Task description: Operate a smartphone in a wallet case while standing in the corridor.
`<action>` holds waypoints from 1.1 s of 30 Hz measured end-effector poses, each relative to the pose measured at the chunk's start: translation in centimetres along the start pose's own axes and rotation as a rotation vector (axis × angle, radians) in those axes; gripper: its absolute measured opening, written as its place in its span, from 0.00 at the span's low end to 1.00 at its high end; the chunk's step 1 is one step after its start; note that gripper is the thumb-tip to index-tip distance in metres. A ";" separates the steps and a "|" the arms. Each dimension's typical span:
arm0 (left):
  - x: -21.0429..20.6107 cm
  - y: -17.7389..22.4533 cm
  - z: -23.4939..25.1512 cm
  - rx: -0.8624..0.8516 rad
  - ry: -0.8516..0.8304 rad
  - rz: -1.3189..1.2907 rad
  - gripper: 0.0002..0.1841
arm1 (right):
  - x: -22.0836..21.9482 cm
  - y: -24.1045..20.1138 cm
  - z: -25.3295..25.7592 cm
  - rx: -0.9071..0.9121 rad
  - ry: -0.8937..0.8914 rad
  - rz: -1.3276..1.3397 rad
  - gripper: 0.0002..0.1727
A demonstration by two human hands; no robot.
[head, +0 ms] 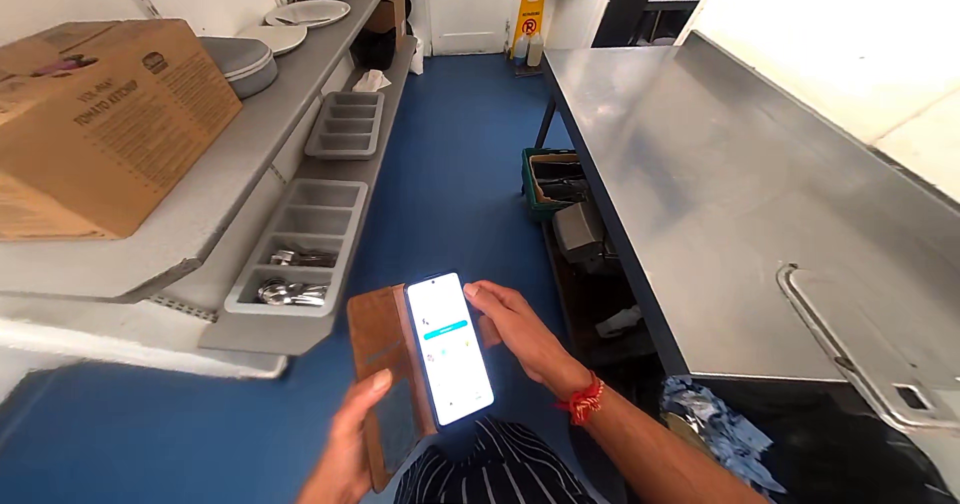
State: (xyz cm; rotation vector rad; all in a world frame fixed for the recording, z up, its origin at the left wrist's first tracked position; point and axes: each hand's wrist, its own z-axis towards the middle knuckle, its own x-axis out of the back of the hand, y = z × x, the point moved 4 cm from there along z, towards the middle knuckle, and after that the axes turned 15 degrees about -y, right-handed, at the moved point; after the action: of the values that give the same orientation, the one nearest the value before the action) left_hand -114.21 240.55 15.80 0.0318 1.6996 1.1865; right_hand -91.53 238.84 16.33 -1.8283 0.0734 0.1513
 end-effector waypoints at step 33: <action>0.5 1.3 0.7 -0.048 -0.015 -0.021 0.17 | -1.0 1.7 -2.3 0.026 -0.358 -0.003 0.43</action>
State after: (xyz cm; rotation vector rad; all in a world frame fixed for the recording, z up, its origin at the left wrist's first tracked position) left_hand -114.58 241.92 16.32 -0.0065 1.6544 1.2081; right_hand -92.59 236.13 15.41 -1.7496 -0.1782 0.4696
